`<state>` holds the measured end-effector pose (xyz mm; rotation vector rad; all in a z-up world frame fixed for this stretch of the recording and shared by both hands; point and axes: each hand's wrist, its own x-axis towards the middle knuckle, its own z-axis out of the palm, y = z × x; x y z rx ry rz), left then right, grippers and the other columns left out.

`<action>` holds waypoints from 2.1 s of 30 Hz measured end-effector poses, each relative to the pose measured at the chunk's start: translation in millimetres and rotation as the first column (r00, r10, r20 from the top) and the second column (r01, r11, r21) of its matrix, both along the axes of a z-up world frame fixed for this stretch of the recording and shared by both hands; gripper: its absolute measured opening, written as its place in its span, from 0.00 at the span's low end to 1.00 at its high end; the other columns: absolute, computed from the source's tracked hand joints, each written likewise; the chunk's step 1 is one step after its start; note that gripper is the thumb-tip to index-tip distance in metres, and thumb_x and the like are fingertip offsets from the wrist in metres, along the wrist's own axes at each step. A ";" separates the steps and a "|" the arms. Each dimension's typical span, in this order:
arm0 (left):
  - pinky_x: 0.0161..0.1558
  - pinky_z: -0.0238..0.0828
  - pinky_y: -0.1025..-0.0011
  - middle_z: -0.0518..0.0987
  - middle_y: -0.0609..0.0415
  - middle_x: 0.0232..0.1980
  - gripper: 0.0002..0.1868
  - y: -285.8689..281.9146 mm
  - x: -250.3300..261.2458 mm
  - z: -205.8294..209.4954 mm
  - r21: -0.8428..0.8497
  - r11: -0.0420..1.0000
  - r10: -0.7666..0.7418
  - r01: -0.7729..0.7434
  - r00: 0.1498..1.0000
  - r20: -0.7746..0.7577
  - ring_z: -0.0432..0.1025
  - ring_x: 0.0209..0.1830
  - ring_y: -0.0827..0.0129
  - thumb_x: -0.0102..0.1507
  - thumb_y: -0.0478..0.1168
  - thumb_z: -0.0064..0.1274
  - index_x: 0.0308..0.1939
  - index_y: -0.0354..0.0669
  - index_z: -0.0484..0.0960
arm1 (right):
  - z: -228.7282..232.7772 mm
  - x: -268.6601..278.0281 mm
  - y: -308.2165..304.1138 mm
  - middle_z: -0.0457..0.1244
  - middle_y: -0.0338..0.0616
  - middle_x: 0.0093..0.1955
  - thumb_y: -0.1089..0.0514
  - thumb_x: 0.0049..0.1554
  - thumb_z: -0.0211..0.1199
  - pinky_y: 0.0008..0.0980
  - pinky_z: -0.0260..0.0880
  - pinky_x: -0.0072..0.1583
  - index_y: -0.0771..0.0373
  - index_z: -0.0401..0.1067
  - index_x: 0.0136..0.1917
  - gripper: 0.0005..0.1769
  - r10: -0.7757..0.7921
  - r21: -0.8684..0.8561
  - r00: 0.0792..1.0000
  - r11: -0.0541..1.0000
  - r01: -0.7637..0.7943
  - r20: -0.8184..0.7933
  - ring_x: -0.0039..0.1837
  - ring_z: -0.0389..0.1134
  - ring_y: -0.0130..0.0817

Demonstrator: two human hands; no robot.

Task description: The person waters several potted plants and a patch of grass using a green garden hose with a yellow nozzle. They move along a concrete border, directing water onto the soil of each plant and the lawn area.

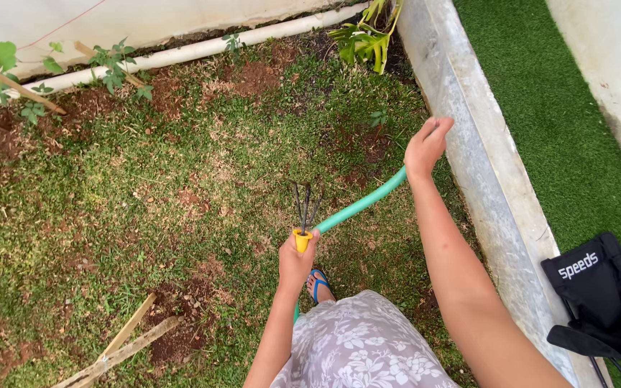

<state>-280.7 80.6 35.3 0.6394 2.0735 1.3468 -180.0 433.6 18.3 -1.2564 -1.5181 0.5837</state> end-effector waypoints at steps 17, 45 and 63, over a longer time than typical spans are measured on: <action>0.28 0.61 0.69 0.70 0.54 0.24 0.17 118.0 -35.6 72.6 0.277 0.961 0.053 0.015 0.969 -0.239 0.62 0.24 0.70 0.66 0.47 0.55 0.32 0.37 0.74 | 107.1 -16.8 124.1 0.61 0.50 0.35 0.57 0.70 0.44 0.46 0.60 0.40 0.60 0.52 0.52 0.06 -0.049 0.229 0.974 0.968 0.100 -0.221 0.36 0.66 0.43; 0.25 0.59 0.68 0.69 0.55 0.22 0.19 151.1 5.5 5.3 0.148 0.988 0.069 -0.040 0.977 -0.200 0.61 0.21 0.70 0.65 0.48 0.56 0.28 0.38 0.72 | 39.5 -24.0 157.5 0.64 0.54 0.41 0.59 0.68 0.47 0.48 0.64 0.45 0.62 0.53 0.53 0.06 0.181 0.113 0.983 0.978 -0.176 -0.039 0.42 0.69 0.52; 0.23 0.58 0.71 0.69 0.60 0.21 0.18 94.3 18.1 -33.4 0.019 0.997 0.071 -0.071 0.997 0.015 0.60 0.20 0.77 0.65 0.50 0.55 0.31 0.40 0.74 | -49.9 -5.8 110.0 0.62 0.54 0.34 0.56 0.69 0.45 0.56 0.61 0.40 0.62 0.53 0.52 0.07 0.122 -0.193 0.980 0.977 -0.090 0.160 0.36 0.66 0.57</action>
